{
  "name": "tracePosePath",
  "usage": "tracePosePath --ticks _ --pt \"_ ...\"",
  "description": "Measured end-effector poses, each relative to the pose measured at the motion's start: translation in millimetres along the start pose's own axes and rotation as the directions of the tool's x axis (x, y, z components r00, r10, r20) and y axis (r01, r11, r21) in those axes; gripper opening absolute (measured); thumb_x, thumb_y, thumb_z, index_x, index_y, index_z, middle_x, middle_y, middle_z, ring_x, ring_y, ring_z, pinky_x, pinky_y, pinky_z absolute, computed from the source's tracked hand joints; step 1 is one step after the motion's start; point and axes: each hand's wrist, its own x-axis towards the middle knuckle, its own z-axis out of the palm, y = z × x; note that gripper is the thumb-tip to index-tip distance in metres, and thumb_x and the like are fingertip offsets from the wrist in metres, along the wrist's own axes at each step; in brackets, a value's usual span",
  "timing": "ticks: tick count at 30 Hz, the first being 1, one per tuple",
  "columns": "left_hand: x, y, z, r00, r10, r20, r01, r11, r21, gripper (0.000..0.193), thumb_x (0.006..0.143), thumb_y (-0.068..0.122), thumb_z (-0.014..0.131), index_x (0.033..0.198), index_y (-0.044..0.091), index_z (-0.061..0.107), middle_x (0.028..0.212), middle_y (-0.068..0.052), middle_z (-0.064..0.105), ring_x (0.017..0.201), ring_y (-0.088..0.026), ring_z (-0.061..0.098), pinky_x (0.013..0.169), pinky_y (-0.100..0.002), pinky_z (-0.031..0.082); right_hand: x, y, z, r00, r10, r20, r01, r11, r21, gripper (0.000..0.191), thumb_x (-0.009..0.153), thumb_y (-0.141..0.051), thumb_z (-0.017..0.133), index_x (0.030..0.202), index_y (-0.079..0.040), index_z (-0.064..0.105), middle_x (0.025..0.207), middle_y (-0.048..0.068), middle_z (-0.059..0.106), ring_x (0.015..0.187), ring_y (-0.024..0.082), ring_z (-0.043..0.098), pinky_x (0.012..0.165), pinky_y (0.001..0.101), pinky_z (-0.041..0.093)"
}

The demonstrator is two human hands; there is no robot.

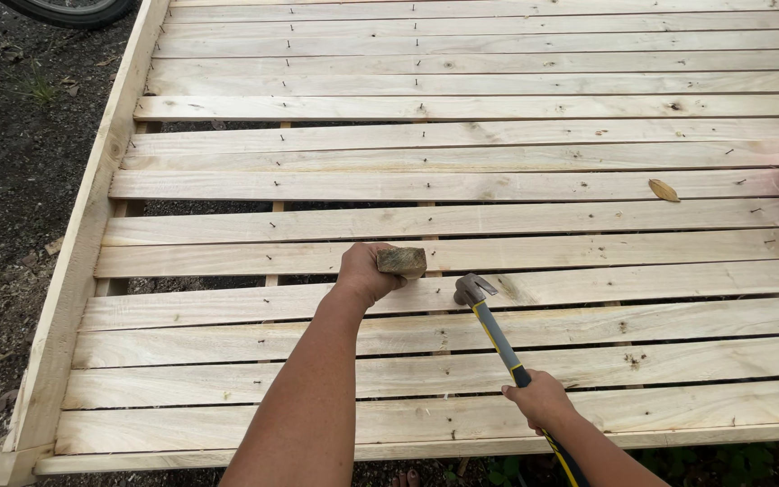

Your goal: The person hammers nails into a large slatted wooden frame laid on the ground, using a claw hammer and a small wood block as a spacer against the slats. They work along the frame, driving nails at successive slat positions while holding the block in place with the other hand.

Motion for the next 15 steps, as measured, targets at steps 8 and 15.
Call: tracePosePath --ticks 8,15 --pt "-11 13 -11 0.996 -0.066 0.055 0.065 0.998 0.019 0.041 0.074 0.002 0.086 0.112 0.015 0.077 0.106 -0.002 0.078 0.089 -0.012 0.072 0.084 -0.028 0.064 -15 -22 -6 0.993 -0.104 -0.060 0.106 0.993 0.040 0.029 0.090 -0.033 0.077 0.093 -0.007 0.063 0.054 0.006 0.055 0.042 0.016 0.054 0.042 0.0352 0.049" --pt "-20 30 -12 0.997 -0.037 0.072 0.029 0.994 0.109 0.038 0.076 0.006 0.086 0.111 0.017 0.078 0.105 0.000 0.077 0.084 -0.010 0.071 0.084 -0.024 0.062 -19 -31 7 0.909 -0.389 -0.150 0.416 0.865 0.280 0.036 0.087 -0.034 0.078 0.076 -0.003 0.062 0.051 0.004 0.052 0.041 0.013 0.050 0.041 0.0338 0.046"
